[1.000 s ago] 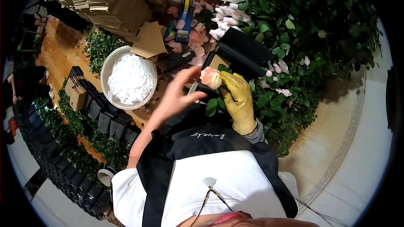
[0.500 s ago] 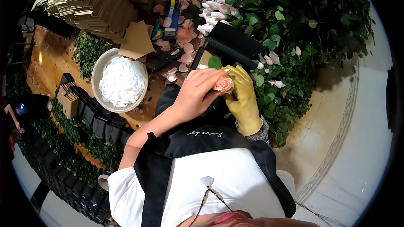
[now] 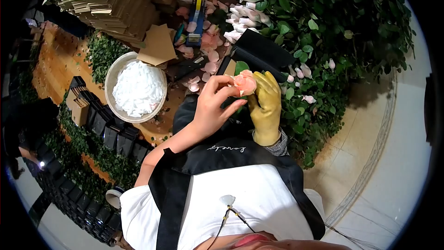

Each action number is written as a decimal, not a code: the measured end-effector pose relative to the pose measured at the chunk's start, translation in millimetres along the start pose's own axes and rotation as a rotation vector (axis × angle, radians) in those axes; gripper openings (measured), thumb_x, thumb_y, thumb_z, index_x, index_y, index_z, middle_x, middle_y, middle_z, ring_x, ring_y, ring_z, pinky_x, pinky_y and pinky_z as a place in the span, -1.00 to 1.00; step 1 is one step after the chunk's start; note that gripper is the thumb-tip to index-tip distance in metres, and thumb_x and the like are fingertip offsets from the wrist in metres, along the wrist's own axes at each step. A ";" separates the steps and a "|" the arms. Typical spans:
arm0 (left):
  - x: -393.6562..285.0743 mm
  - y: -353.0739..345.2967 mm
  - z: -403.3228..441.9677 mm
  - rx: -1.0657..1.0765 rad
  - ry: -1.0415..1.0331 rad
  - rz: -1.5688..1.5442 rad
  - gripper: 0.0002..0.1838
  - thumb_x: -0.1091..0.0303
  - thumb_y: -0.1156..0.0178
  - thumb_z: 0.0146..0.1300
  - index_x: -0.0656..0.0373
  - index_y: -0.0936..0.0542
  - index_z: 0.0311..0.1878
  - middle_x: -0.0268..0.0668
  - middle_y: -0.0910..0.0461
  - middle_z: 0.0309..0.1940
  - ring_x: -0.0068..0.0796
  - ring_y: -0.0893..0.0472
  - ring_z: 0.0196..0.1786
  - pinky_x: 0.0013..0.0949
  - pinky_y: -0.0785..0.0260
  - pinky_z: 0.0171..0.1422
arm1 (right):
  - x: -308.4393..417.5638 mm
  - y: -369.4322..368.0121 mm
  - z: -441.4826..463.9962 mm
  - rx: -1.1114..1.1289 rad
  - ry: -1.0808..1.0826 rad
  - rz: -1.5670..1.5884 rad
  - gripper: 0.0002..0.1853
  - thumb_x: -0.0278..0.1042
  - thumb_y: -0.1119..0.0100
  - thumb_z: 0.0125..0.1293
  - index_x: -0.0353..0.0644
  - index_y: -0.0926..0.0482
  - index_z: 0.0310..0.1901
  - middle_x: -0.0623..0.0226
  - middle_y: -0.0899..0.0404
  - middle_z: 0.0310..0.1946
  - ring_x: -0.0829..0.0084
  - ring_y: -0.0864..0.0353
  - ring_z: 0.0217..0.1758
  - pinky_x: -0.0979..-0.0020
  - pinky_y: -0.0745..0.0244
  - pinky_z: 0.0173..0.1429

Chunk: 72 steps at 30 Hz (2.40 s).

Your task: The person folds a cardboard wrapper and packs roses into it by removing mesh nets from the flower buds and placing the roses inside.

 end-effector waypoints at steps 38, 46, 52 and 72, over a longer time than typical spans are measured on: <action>-21.6 -1.9 -13.4 0.056 -0.297 0.356 -0.77 0.51 -0.26 0.06 0.22 -0.63 -0.15 -0.26 -0.53 -0.32 -0.32 -0.58 -0.34 -0.36 -0.45 -0.31 | -4.0 -28.9 -2.2 0.035 0.033 0.039 -0.71 -0.35 -0.22 0.21 -0.27 -0.65 -0.06 0.15 -0.69 -0.11 0.06 -0.64 0.03 -0.02 -0.39 0.32; 0.8 9.5 -27.9 -0.019 -0.432 0.238 -0.74 0.55 -0.38 -0.01 0.23 -0.63 -0.20 -0.26 -0.58 -0.31 -0.29 -0.60 -0.36 -0.33 -0.46 -0.34 | 0.9 -14.8 2.6 -0.003 -0.149 0.275 -0.77 -0.50 -0.29 0.22 -0.28 -0.65 -0.08 0.13 -0.70 -0.13 0.04 -0.64 -0.02 0.08 -0.46 0.25; 63.5 41.9 -22.7 -0.192 -0.129 0.466 -0.77 0.56 -0.34 0.10 0.27 -0.61 -0.14 -0.20 -0.57 -0.30 -0.17 -0.59 -0.33 -0.26 -0.47 -0.28 | -31.5 -3.4 -9.3 0.019 -0.217 0.321 -0.74 -0.35 -0.14 0.46 -0.38 -0.62 0.02 0.15 -0.65 0.02 0.31 -0.64 0.00 0.40 -0.48 0.11; -20.2 -6.8 7.0 0.037 -0.268 0.112 -0.82 0.45 -0.42 0.12 0.19 -0.63 -0.23 -0.29 -0.56 -0.37 -0.26 -0.60 -0.35 -0.27 -0.44 -0.29 | -3.6 2.6 12.6 0.003 -0.093 0.268 -0.68 -0.56 -0.25 0.13 -0.28 -0.62 -0.03 0.08 -0.69 -0.09 0.00 -0.65 0.02 0.01 -0.35 0.36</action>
Point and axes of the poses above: each hand's wrist, its own z-axis towards the middle knuckle, its own y-axis out of the back of the hand, x = y × z, the point moved 8 cm from there along z, towards the middle knuckle
